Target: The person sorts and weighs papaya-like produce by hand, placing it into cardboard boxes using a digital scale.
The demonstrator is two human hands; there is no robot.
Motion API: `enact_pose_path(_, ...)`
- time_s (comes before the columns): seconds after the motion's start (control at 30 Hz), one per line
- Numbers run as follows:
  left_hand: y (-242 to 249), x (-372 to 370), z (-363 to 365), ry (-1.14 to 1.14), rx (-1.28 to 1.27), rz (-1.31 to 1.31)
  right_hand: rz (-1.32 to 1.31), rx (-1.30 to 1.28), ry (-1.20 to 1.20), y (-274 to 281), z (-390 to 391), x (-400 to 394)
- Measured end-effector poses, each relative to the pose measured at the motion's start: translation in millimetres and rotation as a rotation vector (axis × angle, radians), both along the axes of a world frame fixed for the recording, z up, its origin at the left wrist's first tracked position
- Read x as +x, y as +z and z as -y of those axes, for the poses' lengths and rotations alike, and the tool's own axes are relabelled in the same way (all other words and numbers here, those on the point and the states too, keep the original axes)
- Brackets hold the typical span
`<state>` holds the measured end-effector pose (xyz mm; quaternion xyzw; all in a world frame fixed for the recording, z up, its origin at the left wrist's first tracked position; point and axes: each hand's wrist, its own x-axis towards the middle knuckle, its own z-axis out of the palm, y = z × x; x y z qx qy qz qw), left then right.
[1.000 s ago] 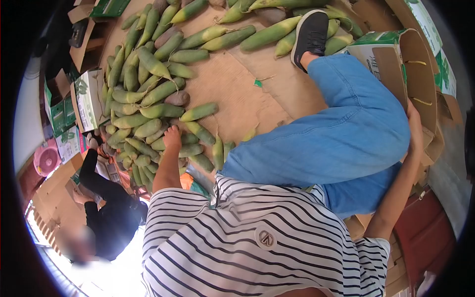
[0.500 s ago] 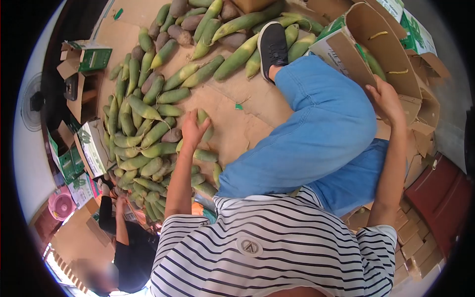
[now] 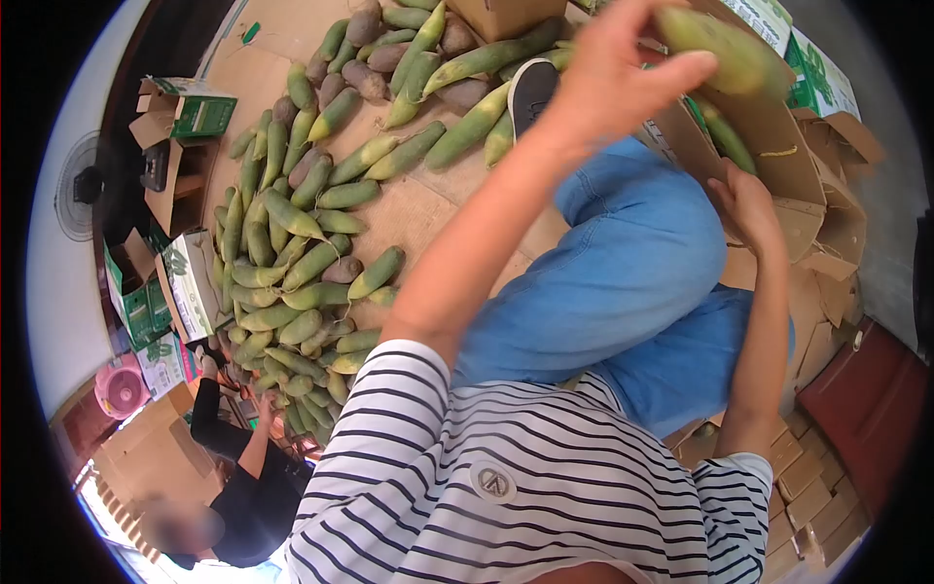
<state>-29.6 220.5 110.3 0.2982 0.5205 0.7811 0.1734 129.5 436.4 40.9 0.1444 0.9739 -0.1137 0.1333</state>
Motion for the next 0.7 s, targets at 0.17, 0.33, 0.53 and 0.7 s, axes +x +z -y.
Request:
enact_pose_path(0.17, -89, 2, 22, 0.26, -0.359, -0.098, -0.006, -0.028, 0.009, 2, 0, -1)
enact_pose_path(0.33, -240, 30, 185, 0.238, -1.227, -0.274, -0.015, -0.061, 0.024, -9, -8, 2)
enact_pose_path(0.53, -285, 78, 398, 0.152, -2.148, 0.035, -0.02, -0.14, -0.053, -16, -15, 4)
enact_pose_path(0.7, -290, 95, 506, -0.024, -2.204, 0.36, -0.009, -0.214, -0.076, -10, -8, 0)
